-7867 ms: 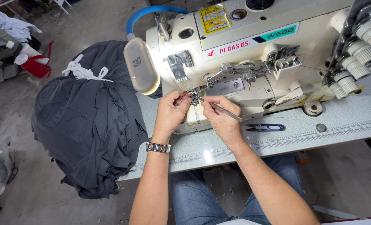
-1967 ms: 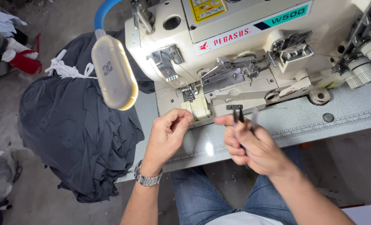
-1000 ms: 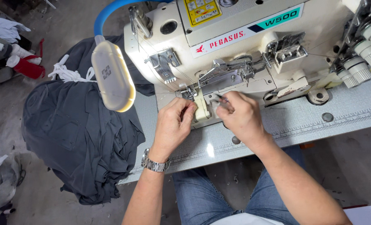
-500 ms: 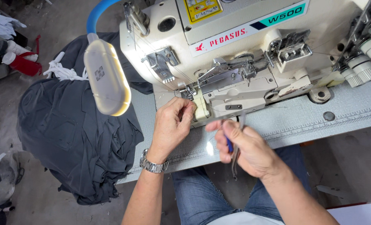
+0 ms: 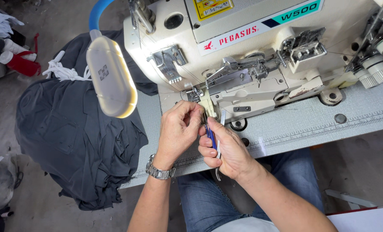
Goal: The person uses a screwdriver to adjust the needle area of a Pegasus W500 sewing machine. They then use a pair of scissors to trim threads near the needle plate and continue making adjustments with the screwdriver.
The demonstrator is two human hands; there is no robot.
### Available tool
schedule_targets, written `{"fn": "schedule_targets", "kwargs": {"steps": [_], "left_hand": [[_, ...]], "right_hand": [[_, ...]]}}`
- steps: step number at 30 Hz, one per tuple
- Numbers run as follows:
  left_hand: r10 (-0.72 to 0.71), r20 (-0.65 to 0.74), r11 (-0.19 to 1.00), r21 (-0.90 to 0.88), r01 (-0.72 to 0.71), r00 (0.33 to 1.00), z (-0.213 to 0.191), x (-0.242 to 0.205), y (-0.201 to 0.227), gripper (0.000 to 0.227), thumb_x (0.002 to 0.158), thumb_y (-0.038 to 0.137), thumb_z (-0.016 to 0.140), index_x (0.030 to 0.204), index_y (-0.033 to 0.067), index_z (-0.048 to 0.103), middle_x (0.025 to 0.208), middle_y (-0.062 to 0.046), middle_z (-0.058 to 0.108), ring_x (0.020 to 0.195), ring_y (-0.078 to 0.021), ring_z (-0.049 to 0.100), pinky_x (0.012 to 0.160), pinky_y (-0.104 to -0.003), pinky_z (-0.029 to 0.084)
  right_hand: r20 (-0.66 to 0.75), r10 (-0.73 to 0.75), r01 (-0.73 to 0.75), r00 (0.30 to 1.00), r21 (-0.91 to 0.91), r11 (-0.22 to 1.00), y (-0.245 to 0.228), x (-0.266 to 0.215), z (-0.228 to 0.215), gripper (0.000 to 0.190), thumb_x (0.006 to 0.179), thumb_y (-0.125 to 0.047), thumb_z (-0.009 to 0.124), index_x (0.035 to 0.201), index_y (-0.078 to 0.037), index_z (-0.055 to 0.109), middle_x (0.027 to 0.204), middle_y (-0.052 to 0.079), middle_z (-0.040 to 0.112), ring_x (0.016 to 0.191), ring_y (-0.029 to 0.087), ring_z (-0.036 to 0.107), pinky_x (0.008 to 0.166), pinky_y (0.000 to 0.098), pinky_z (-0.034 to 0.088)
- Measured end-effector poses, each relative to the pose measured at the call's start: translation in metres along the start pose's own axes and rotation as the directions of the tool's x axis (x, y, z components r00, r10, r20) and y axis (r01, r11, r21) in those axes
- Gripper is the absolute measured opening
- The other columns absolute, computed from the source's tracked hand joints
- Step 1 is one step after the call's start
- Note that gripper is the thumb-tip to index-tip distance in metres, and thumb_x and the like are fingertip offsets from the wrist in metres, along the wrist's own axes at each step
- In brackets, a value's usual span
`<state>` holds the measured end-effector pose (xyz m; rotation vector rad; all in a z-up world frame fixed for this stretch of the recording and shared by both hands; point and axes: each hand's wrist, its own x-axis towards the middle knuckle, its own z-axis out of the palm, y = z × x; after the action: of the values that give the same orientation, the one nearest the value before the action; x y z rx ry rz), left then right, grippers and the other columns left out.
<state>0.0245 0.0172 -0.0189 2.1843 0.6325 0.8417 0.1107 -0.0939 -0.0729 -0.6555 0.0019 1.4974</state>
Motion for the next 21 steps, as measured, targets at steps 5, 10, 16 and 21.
{"fn": "schedule_targets", "kwargs": {"steps": [5,10,16,21], "left_hand": [[-0.004,-0.008,1.0,0.001,0.004,1.0,0.0,-0.001,0.002,0.011,0.091,0.007,0.068,0.081,0.0064,0.072,0.062,-0.011,0.061,0.051,-0.0217,0.058,0.048,-0.033,0.048],[0.004,-0.013,1.0,0.007,-0.004,1.0,0.0,0.0,0.001,0.011,0.091,0.007,0.068,0.081,0.0062,0.072,0.062,-0.011,0.061,0.05,-0.0227,0.059,0.047,-0.034,0.048],[0.005,-0.019,1.0,0.005,-0.005,1.0,0.001,-0.001,0.002,0.011,0.091,0.006,0.068,0.081,0.0066,0.073,0.062,-0.011,0.061,0.051,-0.0214,0.059,0.048,-0.033,0.048],[-0.017,-0.023,0.998,-0.057,0.016,1.0,-0.002,-0.003,0.003,0.014,0.094,0.005,0.065,0.082,0.0043,0.073,0.063,-0.012,0.063,0.054,-0.0193,0.059,0.05,-0.033,0.048]], "right_hand": [[-0.038,-0.029,0.028,0.999,-0.013,1.0,0.002,0.002,0.005,0.043,0.11,-0.046,0.047,0.102,-0.004,0.054,0.071,-0.001,0.032,0.051,0.01,0.038,0.03,0.0174,0.025],[-0.062,-0.075,0.073,0.995,-0.037,0.997,0.002,0.0,0.013,0.043,0.11,-0.046,0.048,0.099,-0.005,0.054,0.071,0.0,0.032,0.05,0.011,0.039,0.03,0.0181,0.026],[-0.056,-0.142,0.139,0.988,-0.056,0.989,0.003,-0.003,0.009,0.043,0.11,-0.046,0.046,0.096,-0.006,0.053,0.069,-0.001,0.03,0.049,0.009,0.037,0.029,0.0174,0.025],[-0.073,-0.388,0.297,0.919,-0.519,0.802,-0.021,-0.022,-0.032,0.046,0.109,-0.046,0.046,0.103,-0.002,0.059,0.07,0.0,0.036,0.051,0.009,0.042,0.028,0.0199,0.034]]}}
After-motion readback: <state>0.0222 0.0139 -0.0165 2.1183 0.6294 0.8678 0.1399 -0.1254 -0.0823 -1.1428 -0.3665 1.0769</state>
